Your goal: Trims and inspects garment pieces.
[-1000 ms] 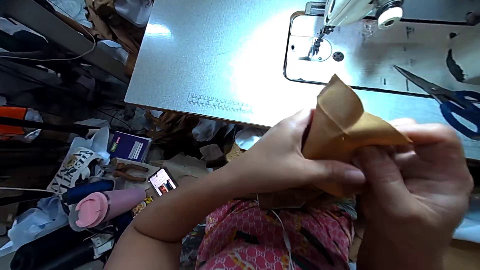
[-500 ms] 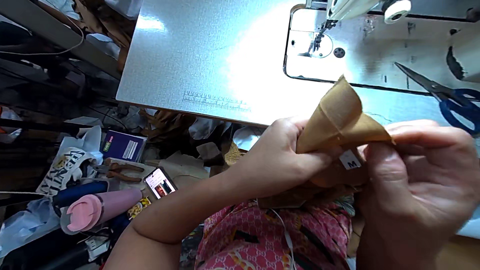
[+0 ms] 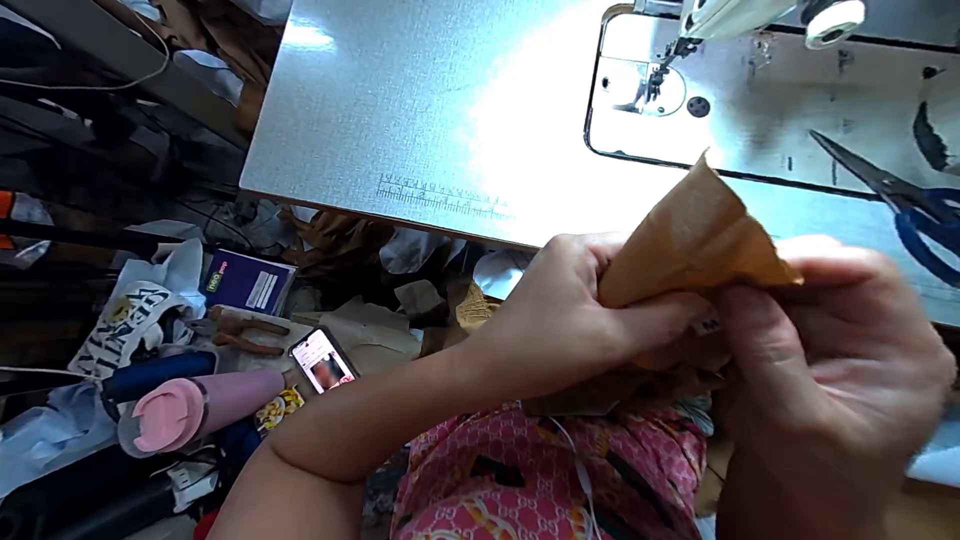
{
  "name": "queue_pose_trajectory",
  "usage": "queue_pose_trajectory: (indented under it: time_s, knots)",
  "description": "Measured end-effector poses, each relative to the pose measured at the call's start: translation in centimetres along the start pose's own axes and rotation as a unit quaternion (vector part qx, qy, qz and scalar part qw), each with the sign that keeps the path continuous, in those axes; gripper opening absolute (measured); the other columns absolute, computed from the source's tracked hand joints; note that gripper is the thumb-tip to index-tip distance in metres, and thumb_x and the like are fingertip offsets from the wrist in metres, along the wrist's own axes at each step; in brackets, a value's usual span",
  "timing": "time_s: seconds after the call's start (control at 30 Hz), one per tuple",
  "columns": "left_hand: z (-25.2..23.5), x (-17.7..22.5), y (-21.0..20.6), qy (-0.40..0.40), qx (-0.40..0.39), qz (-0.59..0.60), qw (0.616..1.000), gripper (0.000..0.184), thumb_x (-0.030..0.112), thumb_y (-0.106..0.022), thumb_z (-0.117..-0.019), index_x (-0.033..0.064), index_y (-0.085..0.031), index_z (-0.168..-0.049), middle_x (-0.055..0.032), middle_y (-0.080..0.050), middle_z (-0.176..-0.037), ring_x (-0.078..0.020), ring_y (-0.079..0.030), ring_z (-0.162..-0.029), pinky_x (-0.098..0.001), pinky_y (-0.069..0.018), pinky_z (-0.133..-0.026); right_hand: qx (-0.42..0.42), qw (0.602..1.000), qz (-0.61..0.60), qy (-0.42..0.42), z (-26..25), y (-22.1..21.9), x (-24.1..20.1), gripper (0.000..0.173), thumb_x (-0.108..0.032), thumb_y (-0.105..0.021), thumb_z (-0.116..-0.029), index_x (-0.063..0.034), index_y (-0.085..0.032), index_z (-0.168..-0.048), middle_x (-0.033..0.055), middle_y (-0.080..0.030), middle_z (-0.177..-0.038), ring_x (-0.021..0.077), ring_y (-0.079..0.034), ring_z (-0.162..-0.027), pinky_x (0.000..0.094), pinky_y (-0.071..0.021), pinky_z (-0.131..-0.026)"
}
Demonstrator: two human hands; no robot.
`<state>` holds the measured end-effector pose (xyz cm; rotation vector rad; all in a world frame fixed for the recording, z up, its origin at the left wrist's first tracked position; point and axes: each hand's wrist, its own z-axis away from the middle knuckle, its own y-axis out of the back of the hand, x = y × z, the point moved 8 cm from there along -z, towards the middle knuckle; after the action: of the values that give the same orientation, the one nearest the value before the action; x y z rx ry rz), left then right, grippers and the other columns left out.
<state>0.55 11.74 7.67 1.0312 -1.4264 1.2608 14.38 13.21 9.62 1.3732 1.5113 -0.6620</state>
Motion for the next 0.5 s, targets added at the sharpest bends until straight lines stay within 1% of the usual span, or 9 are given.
queue_pose_trajectory:
  time_s: [0.07,0.1,0.13,0.2,0.23,0.3,0.37,0.43,0.5]
  knots:
    - [0.0,-0.2,0.1,-0.001,0.0,-0.005,1.0,0.006,-0.006,-0.067,-0.0878,0.0005,-0.068,-0.09,-0.0009,-0.066,-0.069,-0.0016,-0.062,-0.059,-0.0163,-0.052,-0.053,-0.002,1.0,-0.016,0.012,-0.1,-0.1,-0.2,0.023,-0.01,-0.064,-0.0951,-0.0255,-0.059,-0.112,-0.018,-0.064,-0.108,-0.0027,-0.063,-0.102,0.0158,-0.0551,-0.089]
    - [0.1,-0.3,0.1,0.0,-0.001,-0.004,1.0,0.007,-0.006,-0.067,-0.0874,0.0003,-0.068,-0.09,-0.0013,-0.066,-0.07,-0.0019,-0.062,-0.06,-0.0165,-0.0525,-0.054,0.0,1.0,-0.016,0.016,-0.2,0.0,-0.2,0.023,-0.011,-0.064,-0.0947,-0.026,-0.059,-0.111,-0.0181,-0.064,-0.107,-0.0025,-0.063,-0.102,0.0158,-0.0551,-0.089]
    - [0.1,-0.3,0.2,0.001,-0.002,-0.001,1.0,0.007,-0.007,-0.068,-0.087,-0.0002,-0.068,-0.091,-0.002,-0.067,-0.071,-0.0026,-0.063,-0.061,-0.0171,-0.0534,-0.055,0.003,1.0,-0.014,0.018,-0.3,0.2,-0.2,0.019,-0.014,-0.064,-0.0962,-0.0266,-0.06,-0.11,-0.0185,-0.064,-0.106,-0.003,-0.063,-0.1,0.0154,-0.055,-0.088]
    - [0.1,-0.3,0.3,0.002,0.005,0.002,1.0,0.008,-0.007,-0.069,-0.0857,-0.0003,-0.069,-0.091,-0.0024,-0.068,-0.071,-0.0032,-0.064,-0.062,-0.0178,-0.0548,-0.055,0.01,1.0,-0.001,0.013,-0.3,0.6,0.0,0.007,-0.022,-0.062,-0.1008,-0.0276,-0.062,-0.106,-0.0201,-0.063,-0.101,-0.0056,-0.063,-0.093,0.0125,-0.054,-0.081]
    - [0.2,-0.3,0.4,0.002,0.008,0.003,1.0,0.008,-0.007,-0.07,-0.0854,-0.0001,-0.069,-0.09,-0.0023,-0.068,-0.071,-0.0031,-0.064,-0.062,-0.0179,-0.055,-0.056,0.011,1.0,0.0,0.006,-0.4,0.7,0.1,0.005,-0.025,-0.061,-0.1019,-0.0274,-0.063,-0.105,-0.0206,-0.064,-0.098,-0.0062,-0.063,-0.09,0.0119,-0.0544,-0.079]
    - [0.2,-0.3,0.4,0.001,0.01,0.012,1.0,0.01,-0.007,-0.071,-0.085,-0.0003,-0.069,-0.092,-0.0024,-0.068,-0.072,-0.003,-0.065,-0.062,-0.0175,-0.0553,-0.056,0.005,1.0,0.003,-0.011,-0.4,0.8,0.4,0.005,-0.026,-0.059,-0.1035,-0.0263,-0.063,-0.106,-0.0204,-0.064,-0.097,-0.0062,-0.063,-0.087,0.012,-0.0548,-0.078]
    - [0.2,-0.5,0.3,0.007,-0.001,0.045,0.999,0.013,-0.01,-0.07,-0.0852,-0.0016,-0.069,-0.096,-0.0034,-0.07,-0.076,-0.0034,-0.066,-0.066,-0.0177,-0.0568,-0.06,-0.002,1.0,0.003,-0.023,-0.4,0.8,0.6,0.007,-0.027,-0.058,-0.1045,-0.0258,-0.064,-0.107,-0.0202,-0.065,-0.097,-0.0059,-0.064,-0.087,0.0123,-0.055,-0.077]
    - [0.2,-1.1,0.0,0.037,-0.017,0.107,0.993,0.017,-0.012,-0.066,-0.0857,-0.0018,-0.067,-0.099,-0.0039,-0.07,-0.079,-0.0038,-0.067,-0.07,-0.0187,-0.0576,-0.064,-0.012,0.999,-0.009,-0.038,-0.5,0.9,1.0,0.006,-0.027,-0.059,-0.1038,-0.0258,-0.063,-0.108,-0.0198,-0.065,-0.096,-0.0056,-0.064,-0.086,0.0126,-0.0554,-0.077]
    - [0.4,-1.7,-0.2,0.067,-0.028,0.16,0.985,0.019,-0.012,-0.062,-0.0861,-0.0003,-0.066,-0.101,-0.0032,-0.071,-0.082,-0.004,-0.068,-0.074,-0.0198,-0.0581,-0.067,-0.03,0.997,-0.027,-0.07,-0.6,0.8,1.5,0.003,-0.029,-0.061,-0.1024,-0.0274,-0.062,-0.105,-0.0197,-0.064,-0.092,-0.0061,-0.063,-0.082,0.0118,-0.055,-0.074]
